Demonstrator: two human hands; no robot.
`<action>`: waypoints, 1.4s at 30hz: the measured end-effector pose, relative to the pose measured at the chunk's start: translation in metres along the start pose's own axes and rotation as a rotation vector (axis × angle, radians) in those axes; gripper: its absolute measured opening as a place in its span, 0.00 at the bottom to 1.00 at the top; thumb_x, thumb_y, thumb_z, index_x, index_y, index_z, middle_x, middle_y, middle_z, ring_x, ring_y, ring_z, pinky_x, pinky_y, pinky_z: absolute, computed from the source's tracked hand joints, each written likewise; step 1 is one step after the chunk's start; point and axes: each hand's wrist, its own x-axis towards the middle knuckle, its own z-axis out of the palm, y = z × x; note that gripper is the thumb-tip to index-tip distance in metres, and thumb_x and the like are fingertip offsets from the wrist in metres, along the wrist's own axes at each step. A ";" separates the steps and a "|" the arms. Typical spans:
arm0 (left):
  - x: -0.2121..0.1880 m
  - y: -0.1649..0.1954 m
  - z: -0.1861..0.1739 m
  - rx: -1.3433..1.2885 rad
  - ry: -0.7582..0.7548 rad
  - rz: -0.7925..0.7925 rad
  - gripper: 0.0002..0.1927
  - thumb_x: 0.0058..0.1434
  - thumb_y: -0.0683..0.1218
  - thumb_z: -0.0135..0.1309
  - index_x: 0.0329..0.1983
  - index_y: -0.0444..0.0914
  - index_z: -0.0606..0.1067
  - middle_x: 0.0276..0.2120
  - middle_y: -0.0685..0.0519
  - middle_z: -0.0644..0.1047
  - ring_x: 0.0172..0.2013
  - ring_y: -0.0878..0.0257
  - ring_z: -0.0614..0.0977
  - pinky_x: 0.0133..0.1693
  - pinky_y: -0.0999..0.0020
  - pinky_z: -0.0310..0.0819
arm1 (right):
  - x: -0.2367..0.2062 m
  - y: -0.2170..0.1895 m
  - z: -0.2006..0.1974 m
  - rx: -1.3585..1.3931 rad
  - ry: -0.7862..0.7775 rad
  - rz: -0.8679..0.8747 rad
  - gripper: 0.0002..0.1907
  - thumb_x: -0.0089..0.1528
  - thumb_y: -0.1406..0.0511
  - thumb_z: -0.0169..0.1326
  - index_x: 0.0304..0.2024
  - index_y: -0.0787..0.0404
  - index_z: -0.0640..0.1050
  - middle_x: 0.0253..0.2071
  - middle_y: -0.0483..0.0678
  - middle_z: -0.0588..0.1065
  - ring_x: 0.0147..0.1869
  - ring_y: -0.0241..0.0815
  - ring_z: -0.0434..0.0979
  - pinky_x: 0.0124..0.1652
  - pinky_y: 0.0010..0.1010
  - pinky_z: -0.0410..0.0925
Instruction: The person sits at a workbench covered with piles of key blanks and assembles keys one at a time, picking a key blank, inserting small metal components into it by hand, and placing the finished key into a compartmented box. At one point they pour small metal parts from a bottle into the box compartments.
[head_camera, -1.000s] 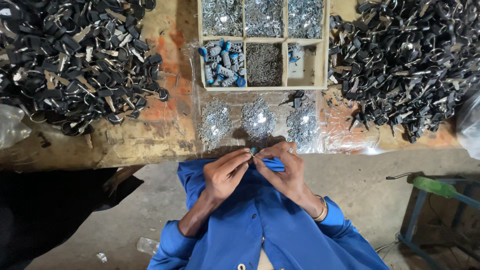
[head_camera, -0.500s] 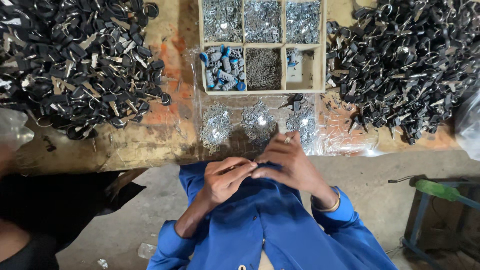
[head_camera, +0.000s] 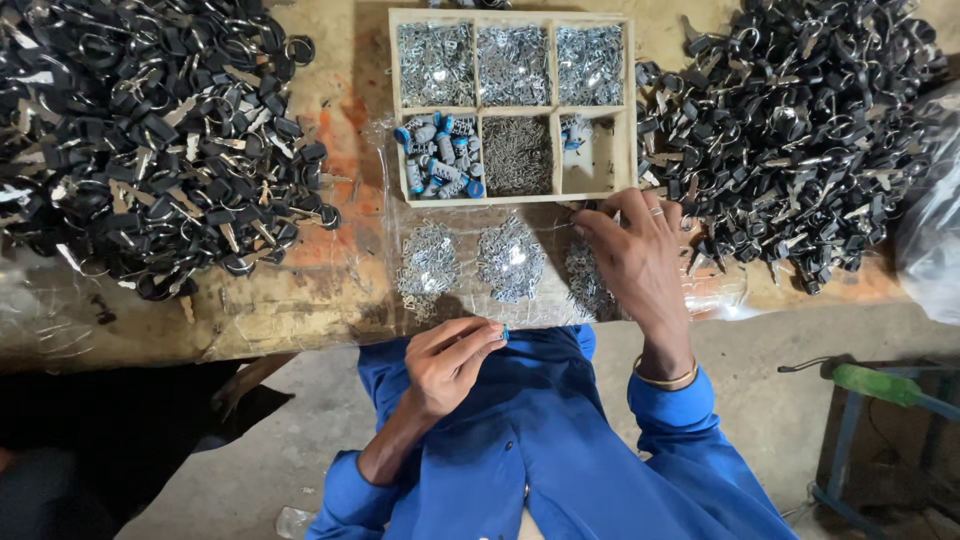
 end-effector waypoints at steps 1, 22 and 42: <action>0.000 0.000 0.000 0.002 0.001 0.007 0.14 0.56 0.35 0.67 0.45 0.35 0.80 0.40 0.48 0.83 0.37 0.58 0.87 0.38 0.68 0.83 | 0.000 0.002 0.000 0.122 0.034 0.018 0.08 0.62 0.64 0.65 0.44 0.55 0.83 0.44 0.47 0.72 0.51 0.47 0.72 0.49 0.40 0.62; -0.011 -0.007 0.006 -0.248 0.065 -0.172 0.14 0.58 0.31 0.65 0.46 0.34 0.81 0.43 0.47 0.82 0.41 0.60 0.86 0.42 0.70 0.87 | -0.068 -0.013 0.044 1.593 -0.227 0.225 0.14 0.59 0.82 0.60 0.47 0.68 0.82 0.45 0.55 0.77 0.44 0.43 0.82 0.44 0.31 0.77; 0.007 -0.007 0.016 0.023 0.094 0.019 0.14 0.53 0.39 0.72 0.39 0.35 0.79 0.34 0.49 0.83 0.32 0.58 0.86 0.33 0.68 0.81 | 0.019 -0.005 -0.052 0.094 -0.419 -0.597 0.22 0.52 0.70 0.54 0.49 0.53 0.81 0.41 0.45 0.80 0.36 0.49 0.80 0.36 0.39 0.72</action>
